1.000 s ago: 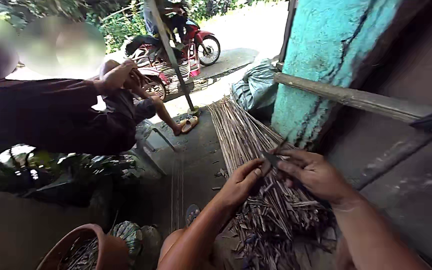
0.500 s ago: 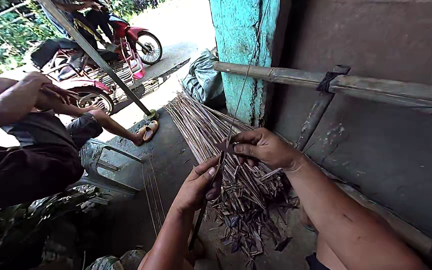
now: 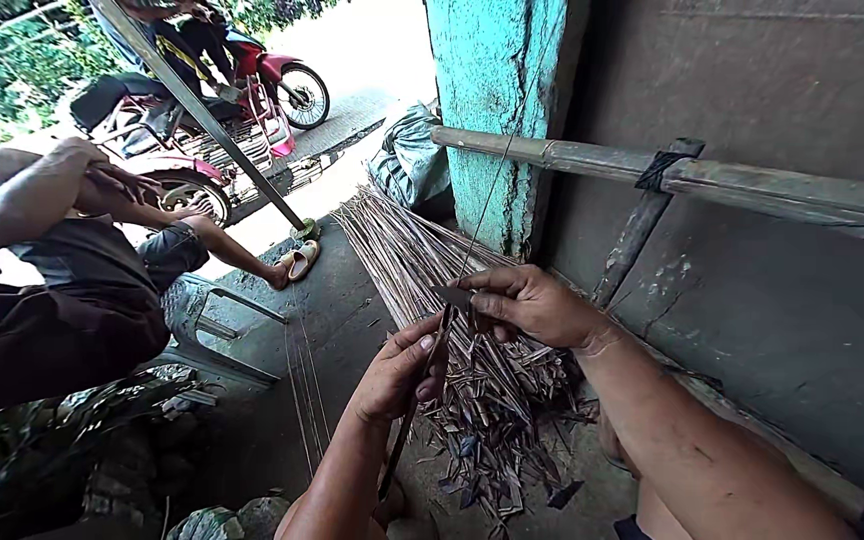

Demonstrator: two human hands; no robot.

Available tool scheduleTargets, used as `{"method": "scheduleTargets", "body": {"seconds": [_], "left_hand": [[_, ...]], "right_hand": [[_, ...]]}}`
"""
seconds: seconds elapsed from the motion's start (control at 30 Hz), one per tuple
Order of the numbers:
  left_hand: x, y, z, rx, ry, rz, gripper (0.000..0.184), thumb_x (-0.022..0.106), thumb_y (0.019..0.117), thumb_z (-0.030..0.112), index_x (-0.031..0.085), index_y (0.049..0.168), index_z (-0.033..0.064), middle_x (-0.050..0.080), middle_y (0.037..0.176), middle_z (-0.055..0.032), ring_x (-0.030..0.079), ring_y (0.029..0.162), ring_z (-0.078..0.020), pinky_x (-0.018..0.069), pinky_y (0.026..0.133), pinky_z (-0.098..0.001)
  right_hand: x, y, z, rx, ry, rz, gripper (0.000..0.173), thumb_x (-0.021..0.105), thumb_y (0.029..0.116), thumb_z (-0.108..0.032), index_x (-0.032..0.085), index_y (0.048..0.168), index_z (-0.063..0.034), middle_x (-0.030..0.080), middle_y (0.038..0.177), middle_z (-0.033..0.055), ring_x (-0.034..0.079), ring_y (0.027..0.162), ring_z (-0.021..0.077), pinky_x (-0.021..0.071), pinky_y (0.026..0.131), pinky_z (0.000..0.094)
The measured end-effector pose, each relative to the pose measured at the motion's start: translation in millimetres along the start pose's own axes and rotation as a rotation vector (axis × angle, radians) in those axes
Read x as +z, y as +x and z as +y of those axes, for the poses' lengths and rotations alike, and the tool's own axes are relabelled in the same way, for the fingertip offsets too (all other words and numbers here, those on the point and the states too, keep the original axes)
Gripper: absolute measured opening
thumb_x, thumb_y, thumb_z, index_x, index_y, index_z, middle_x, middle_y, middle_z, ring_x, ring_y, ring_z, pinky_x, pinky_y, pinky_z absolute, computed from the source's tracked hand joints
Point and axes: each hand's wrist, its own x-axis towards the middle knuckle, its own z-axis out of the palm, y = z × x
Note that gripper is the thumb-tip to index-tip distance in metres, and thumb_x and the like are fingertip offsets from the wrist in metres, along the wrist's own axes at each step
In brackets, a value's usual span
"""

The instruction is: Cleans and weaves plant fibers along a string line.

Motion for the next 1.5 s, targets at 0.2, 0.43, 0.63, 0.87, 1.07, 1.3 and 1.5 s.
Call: {"method": "scheduleTargets", "body": {"seconds": [0.2, 0.43, 0.63, 0.87, 1.07, 1.3, 1.5], "left_hand": [[5, 1, -2, -0.104, -0.124, -0.071, 0.042, 0.055, 0.1039, 0.027, 0.056, 0.144, 0.0124, 0.063, 0.073, 0.0030, 0.055, 0.051, -0.0037, 0.0459, 0.046, -0.0170], [-3, 0, -4, -0.133, -0.098, -0.125, 0.041, 0.055, 0.1045, 0.028, 0.058, 0.143, 0.0134, 0.061, 0.071, 0.0035, 0.053, 0.051, -0.0032, 0.0440, 0.046, -0.0168], [4, 5, -12, 0.143, 0.684, 0.171, 0.025, 0.050, 0.1078, 0.021, 0.066, 0.113, 0.0037, 0.062, 0.072, 0.0025, 0.057, 0.055, -0.0058, 0.0513, 0.052, -0.0224], [0, 13, -20, 0.384, 1.008, 0.365, 0.022, 0.049, 0.1060, 0.010, 0.065, 0.115, -0.0005, 0.067, 0.089, -0.0018, 0.062, 0.069, -0.0063, 0.0553, 0.061, -0.0235], [-11, 8, -23, 0.432, 1.201, 0.373, 0.021, 0.052, 0.1048, 0.013, 0.069, 0.112, 0.0026, 0.068, 0.093, -0.0032, 0.065, 0.078, -0.0079, 0.0577, 0.073, -0.0258], [-14, 8, -20, 0.397, 1.098, 0.369, 0.023, 0.049, 0.1061, 0.011, 0.069, 0.112, 0.0025, 0.070, 0.095, -0.0029, 0.068, 0.081, -0.0090, 0.0596, 0.075, -0.0271], [-10, 4, -15, 0.307, 0.951, 0.282, 0.030, 0.042, 0.1092, 0.017, 0.067, 0.114, 0.0030, 0.062, 0.078, 0.0043, 0.056, 0.063, -0.0024, 0.0505, 0.058, -0.0202]], "right_hand": [[-9, -5, -13, -0.086, 0.099, 0.144, 0.030, 0.056, 0.1047, -0.014, 0.068, 0.132, -0.0138, 0.070, 0.078, 0.0036, 0.062, 0.055, 0.0063, 0.0540, 0.049, 0.0194], [-9, -5, -10, -0.059, 0.159, 0.094, 0.026, 0.059, 0.1035, -0.013, 0.069, 0.127, -0.0068, 0.072, 0.079, 0.0011, 0.063, 0.058, 0.0049, 0.0545, 0.052, 0.0189], [-24, -8, -27, -0.162, 0.184, 0.389, 0.030, 0.051, 0.1051, -0.008, 0.064, 0.133, -0.0085, 0.069, 0.076, 0.0088, 0.062, 0.052, 0.0102, 0.0549, 0.048, 0.0228], [14, -2, 0, 0.080, 0.084, 0.225, 0.029, 0.059, 0.1036, -0.013, 0.065, 0.129, -0.0011, 0.072, 0.078, 0.0044, 0.062, 0.054, 0.0083, 0.0532, 0.049, 0.0220], [-10, -6, -24, -0.052, 0.155, 0.463, 0.030, 0.053, 0.1054, -0.009, 0.063, 0.134, -0.0072, 0.069, 0.076, 0.0090, 0.061, 0.053, 0.0105, 0.0536, 0.048, 0.0232], [-2, -3, -17, -0.020, 0.188, 0.428, 0.027, 0.053, 0.1050, -0.010, 0.065, 0.129, -0.0032, 0.069, 0.076, 0.0064, 0.060, 0.053, 0.0082, 0.0529, 0.049, 0.0226], [-15, -14, -28, -0.113, 0.221, 0.429, 0.030, 0.050, 0.1051, -0.011, 0.062, 0.133, -0.0081, 0.069, 0.075, 0.0071, 0.061, 0.052, 0.0097, 0.0545, 0.049, 0.0233]]}}
